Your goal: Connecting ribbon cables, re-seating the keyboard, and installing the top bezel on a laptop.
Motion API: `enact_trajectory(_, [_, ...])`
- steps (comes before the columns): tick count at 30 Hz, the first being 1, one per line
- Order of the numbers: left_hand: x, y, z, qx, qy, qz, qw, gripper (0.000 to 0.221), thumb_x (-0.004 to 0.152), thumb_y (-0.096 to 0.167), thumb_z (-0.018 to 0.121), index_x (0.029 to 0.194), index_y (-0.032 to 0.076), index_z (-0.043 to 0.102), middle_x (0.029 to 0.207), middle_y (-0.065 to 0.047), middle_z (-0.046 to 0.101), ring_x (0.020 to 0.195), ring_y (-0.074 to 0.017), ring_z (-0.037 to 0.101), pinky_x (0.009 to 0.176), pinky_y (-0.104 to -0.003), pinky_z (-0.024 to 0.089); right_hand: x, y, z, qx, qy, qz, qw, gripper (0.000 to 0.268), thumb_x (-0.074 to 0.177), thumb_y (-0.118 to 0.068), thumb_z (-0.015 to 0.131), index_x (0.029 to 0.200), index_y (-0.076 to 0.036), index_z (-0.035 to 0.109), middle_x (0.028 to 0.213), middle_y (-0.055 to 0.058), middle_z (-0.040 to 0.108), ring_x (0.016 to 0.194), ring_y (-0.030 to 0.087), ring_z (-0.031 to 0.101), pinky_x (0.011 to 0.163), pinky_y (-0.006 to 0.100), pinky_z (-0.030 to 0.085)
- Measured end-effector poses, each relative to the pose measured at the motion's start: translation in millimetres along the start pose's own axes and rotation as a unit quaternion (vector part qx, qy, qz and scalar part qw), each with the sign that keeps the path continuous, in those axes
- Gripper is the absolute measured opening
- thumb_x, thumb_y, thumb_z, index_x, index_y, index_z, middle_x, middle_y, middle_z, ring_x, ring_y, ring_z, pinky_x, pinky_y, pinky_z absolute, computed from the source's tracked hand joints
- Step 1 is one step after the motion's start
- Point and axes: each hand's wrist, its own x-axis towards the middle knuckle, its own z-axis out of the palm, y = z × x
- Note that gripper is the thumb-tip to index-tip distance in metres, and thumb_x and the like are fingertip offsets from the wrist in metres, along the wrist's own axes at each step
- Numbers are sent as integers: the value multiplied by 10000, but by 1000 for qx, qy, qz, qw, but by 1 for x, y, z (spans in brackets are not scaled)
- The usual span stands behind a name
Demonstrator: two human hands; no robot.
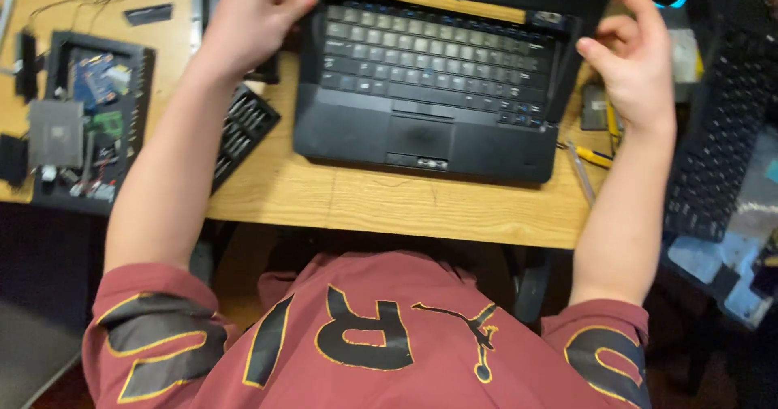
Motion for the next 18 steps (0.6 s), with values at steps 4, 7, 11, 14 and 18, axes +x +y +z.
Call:
enact_trajectory(4, [-2, 10, -8, 62, -20, 44, 997, 148, 1079, 43, 736, 1074, -34, 610, 829, -3, 582, 728, -82, 571, 640, -270, 487, 3, -24, 16, -3, 14, 22, 1000, 633, 995, 100, 722, 1561, -40, 474, 1086, 22, 658, 1021, 84, 653, 929, 189, 547])
enact_trajectory(7, [-8, 39, -9, 58, -20, 13, 998, 228, 1059, 35, 715, 1266, -22, 641, 853, 16, 604, 731, -67, 611, 632, -262, 488, 1, -9, 5, -84, -26, -38, 995, 561, 1036, 134, 723, 1528, -19, 499, 1120, 46, 665, 973, 85, 619, 847, 190, 525])
enact_trajectory(11, [-9, 49, -8, 48, -32, 13, 998, 366, 1065, 34, 707, 1423, 23, 632, 871, 19, 607, 745, -60, 598, 653, -250, 482, -3, -29, 11, -132, -34, -23, 990, 577, 1016, 92, 763, 1517, -30, 504, 1107, 40, 658, 928, 65, 593, 696, 172, 442])
enact_trajectory(14, [-10, 55, -7, 74, -38, -5, 997, 379, 1056, 53, 693, 1434, 54, 653, 838, 8, 594, 742, -68, 595, 663, -258, 485, -6, -39, 20, -124, -49, -26, 991, 646, 1000, 73, 751, 1574, -42, 479, 1119, 24, 656, 962, 60, 571, 742, 178, 458])
enact_trajectory(18, [-6, 42, -4, 128, -18, 18, 991, 311, 1039, 62, 742, 1325, -36, 668, 888, -12, 630, 803, -115, 581, 724, -294, 487, -3, -38, 20, -197, -50, -3, 979, 747, 962, 33, 774, 1643, -64, 484, 1106, 16, 620, 916, 70, 512, 695, 200, 437])
